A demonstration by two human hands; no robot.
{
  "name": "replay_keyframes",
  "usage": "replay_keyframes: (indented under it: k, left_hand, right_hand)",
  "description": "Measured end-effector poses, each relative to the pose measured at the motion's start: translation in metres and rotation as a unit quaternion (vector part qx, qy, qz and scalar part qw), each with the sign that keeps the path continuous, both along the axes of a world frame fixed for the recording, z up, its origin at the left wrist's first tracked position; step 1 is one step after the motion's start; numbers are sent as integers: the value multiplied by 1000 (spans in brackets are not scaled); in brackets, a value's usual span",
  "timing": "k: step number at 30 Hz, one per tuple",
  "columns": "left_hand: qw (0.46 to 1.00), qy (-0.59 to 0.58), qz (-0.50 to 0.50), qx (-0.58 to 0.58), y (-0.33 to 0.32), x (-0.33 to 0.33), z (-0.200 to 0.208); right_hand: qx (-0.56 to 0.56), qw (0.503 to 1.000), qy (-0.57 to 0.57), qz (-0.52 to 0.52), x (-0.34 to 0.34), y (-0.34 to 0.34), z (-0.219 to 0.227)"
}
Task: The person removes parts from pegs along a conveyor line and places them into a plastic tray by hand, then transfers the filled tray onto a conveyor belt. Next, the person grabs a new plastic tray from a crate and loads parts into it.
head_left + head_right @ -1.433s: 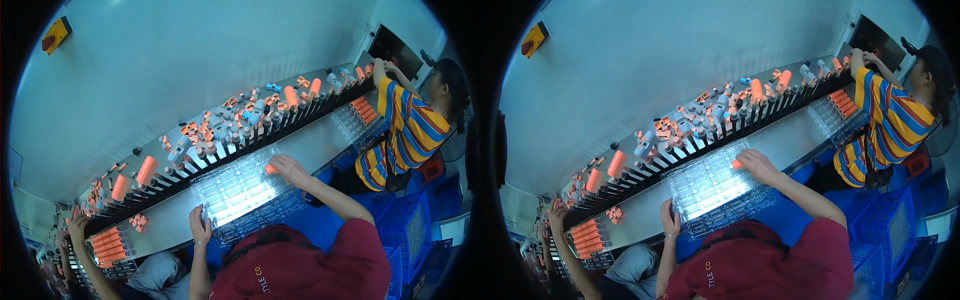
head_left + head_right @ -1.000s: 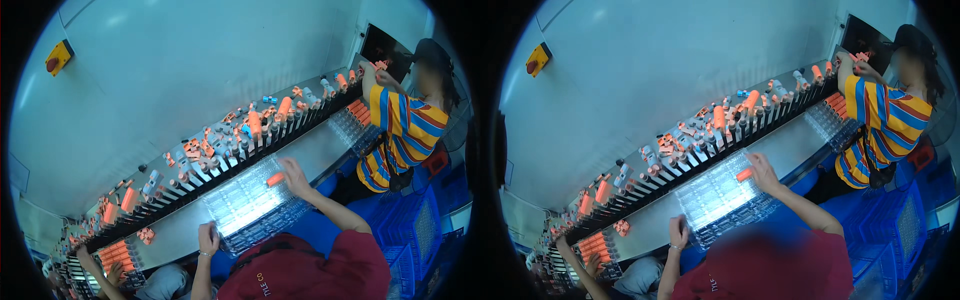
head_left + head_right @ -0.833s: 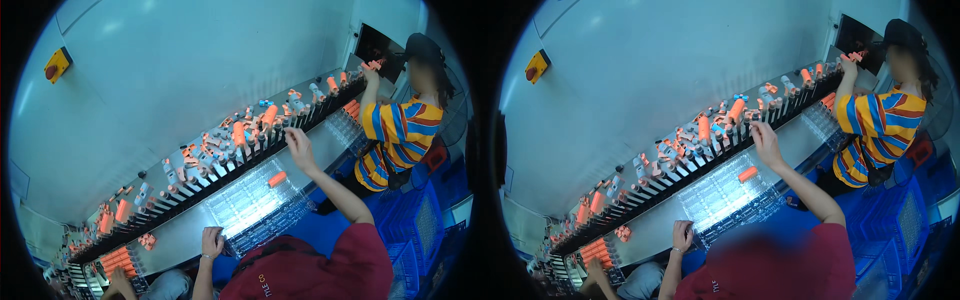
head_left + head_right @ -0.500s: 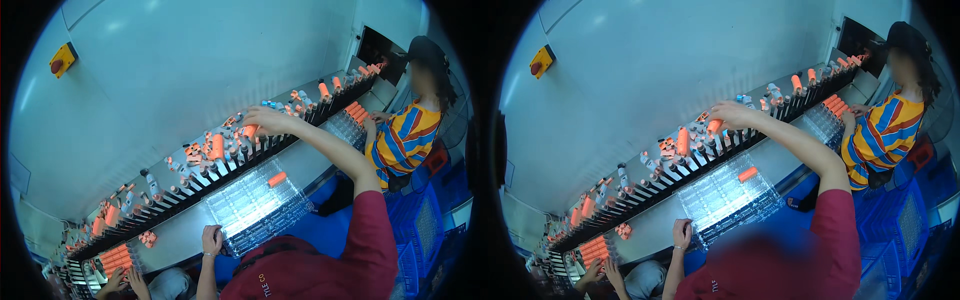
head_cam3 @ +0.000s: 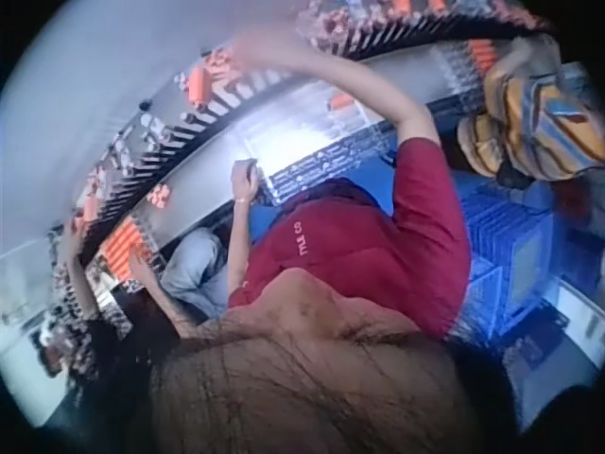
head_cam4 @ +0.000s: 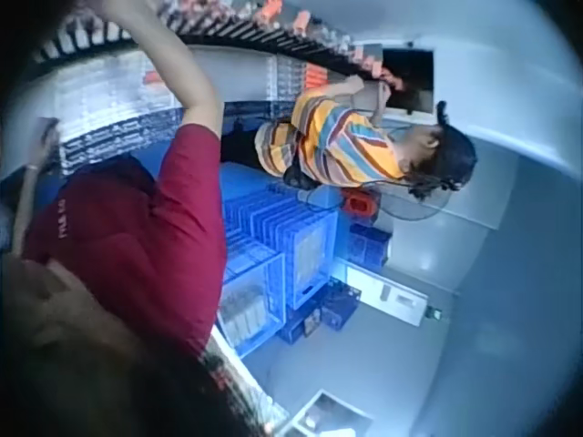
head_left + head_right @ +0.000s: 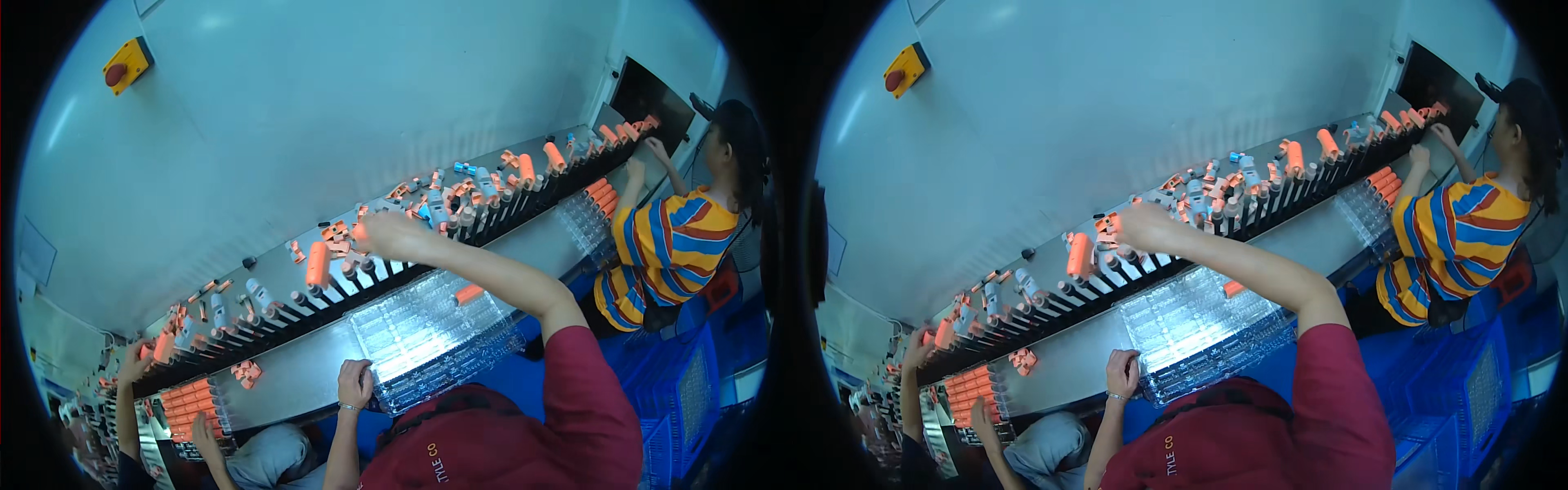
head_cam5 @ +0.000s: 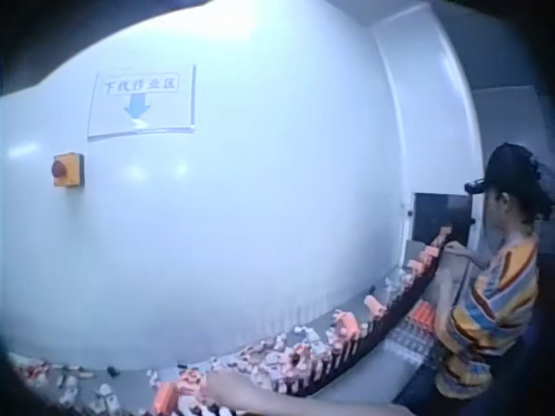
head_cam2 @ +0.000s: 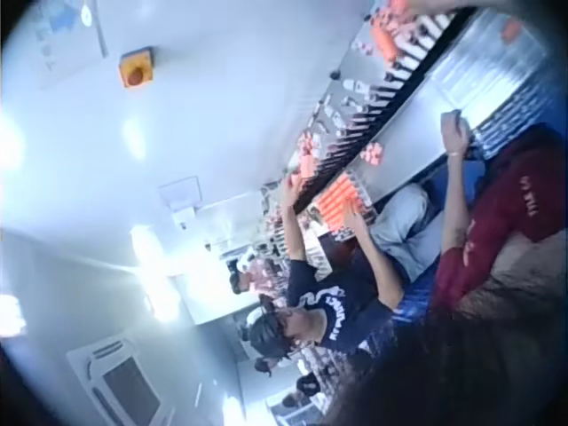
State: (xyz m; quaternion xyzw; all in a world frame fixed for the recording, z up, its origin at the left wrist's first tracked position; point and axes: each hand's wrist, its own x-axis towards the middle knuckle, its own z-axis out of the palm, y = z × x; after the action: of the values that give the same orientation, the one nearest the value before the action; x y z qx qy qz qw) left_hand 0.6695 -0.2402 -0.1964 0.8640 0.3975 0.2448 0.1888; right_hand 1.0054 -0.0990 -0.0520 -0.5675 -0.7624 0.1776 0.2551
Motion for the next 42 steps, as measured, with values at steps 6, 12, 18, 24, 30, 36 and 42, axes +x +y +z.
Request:
replay_keyframes:
  k: [6, 12, 18, 24, 30, 36, 42]
  left_hand:
    - [1000, -7, 10, 26, 0, 41, -14]
    - [999, 24, 30, 22, -9, 82, -19]
    - [998, 27, 38, 32, -14, 115, -30]
    - [998, 26, 31, 41, -16, 156, -35]
    - [998, 31, 34, 48, -14, 194, -42]
    - [994, 57, 49, 77, -27, 230, -69]
    - [998, 47, 39, 30, -20, 285, -54]
  right_hand:
    - [225, 970, -18, 94, 4, -12, -11]
    - [399, 913, 48, 74, 5, -33, -29]
    - [215, 961, 23, 172, 22, -17, 11]
    - [231, 940, 7, 253, 14, -2, 26]
    - [520, 828, 115, 174, 31, -38, 16]
    - [349, 877, 251, 216, 115, -119, -79]
    - [185, 959, 192, 95, 175, -109, -245]
